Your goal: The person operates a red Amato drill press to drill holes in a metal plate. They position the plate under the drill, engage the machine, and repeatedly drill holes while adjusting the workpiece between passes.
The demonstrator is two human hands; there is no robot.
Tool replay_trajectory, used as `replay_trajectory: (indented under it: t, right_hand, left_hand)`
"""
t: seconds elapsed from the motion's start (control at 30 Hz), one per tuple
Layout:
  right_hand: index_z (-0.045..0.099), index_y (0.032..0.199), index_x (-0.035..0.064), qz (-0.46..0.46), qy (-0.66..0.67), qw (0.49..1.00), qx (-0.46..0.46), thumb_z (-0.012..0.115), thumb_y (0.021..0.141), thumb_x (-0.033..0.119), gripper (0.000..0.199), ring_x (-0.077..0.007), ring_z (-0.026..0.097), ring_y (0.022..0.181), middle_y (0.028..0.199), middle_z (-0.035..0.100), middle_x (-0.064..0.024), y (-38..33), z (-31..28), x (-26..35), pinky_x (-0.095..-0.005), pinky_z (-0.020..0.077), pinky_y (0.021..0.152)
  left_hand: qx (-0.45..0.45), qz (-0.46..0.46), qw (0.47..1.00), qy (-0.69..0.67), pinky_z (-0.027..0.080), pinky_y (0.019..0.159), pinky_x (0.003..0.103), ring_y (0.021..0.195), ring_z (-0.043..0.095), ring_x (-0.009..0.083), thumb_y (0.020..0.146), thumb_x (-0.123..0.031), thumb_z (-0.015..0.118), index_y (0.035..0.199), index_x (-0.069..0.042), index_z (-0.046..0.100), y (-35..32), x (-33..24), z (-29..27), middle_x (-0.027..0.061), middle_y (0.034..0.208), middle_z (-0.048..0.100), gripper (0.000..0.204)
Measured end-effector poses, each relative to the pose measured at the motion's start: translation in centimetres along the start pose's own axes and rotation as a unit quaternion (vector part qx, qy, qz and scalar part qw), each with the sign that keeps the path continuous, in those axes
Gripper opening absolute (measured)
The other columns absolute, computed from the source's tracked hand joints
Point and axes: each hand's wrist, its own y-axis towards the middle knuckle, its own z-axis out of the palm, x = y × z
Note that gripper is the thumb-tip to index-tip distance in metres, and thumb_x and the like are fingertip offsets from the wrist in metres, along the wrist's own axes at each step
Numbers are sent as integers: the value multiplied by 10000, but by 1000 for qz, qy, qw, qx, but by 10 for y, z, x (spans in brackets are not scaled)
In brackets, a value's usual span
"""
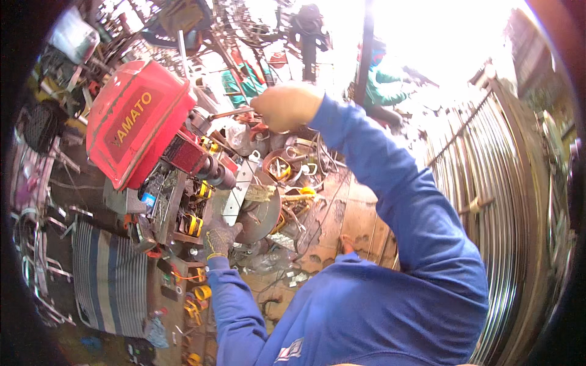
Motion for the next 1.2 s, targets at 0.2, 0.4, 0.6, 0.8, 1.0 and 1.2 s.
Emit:
replay_trajectory:
  t: [0.2, 0.4, 0.6, 0.8, 1.0, 1.2]
  right_hand:
    - [677, 1129, 22, -103, 122, 983, -92, 753, 814, 249, 395, -405, 710, 878, 915, 708, -224, 4, 14, -18, -496, 550, 754]
    - [680, 1142, -8, -135, 185, 963, -138, 797, 810, 261, 443, -391, 702, 828, 912, 714, -224, 2, 29, -24, -465, 555, 750]
    - [614, 1374, 28, -101, 216, 964, -116, 821, 805, 292, 661, -338, 692, 1106, 1207, 700, -228, 2, 29, -24, -424, 538, 941]
    - [86, 1681, 218, -389, 814, 430, -45, 292, 777, 998, 1211, -418, 251, 1545, 1738, 81, -127, 18, 27, -28, -509, 333, 1219]
    - [370, 1597, 95, -328, 601, 729, 23, 842, 856, 342, 912, -384, 505, 1399, 1532, 482, -205, 6, 22, -40, -487, 440, 1142]
    - [519, 1441, 26, 6, 205, 979, -8, 765, 897, 316, 664, -370, 669, 1119, 1180, 689, -239, 5, 26, -27, -475, 517, 947]
  left_hand:
    - [38, -45, 998, -21, 569, 871, 427, 1015, 731, 334, 756, -287, 878, 1250, -5, 668, 11, 9, 6, 212, 1129, 748, 606]
    - [-11, -62, 996, 65, 557, 888, 438, 1008, 722, 359, 762, -369, 870, 1220, 26, 672, 5, 14, 15, 239, 1107, 738, 637]
    - [-29, -72, 995, 68, 563, 871, 497, 1016, 703, 430, 712, -376, 898, 1188, -16, 662, 8, 8, 15, 242, 1072, 736, 642]
    - [-9, -69, 996, 60, 568, 888, 463, 1006, 720, 397, 720, -331, 901, 1160, -14, 691, 6, -3, 5, 218, 1068, 750, 581]
    - [-3, -22, 1000, -16, 557, 856, 478, 975, 727, 387, 737, -310, 872, 1091, 54, 698, 8, -8, 1, 254, 1030, 744, 536]
    - [26, -61, 996, 60, 568, 874, 470, 1011, 721, 397, 736, -330, 864, 1189, 3, 688, 9, 2, 4, 221, 1090, 748, 590]
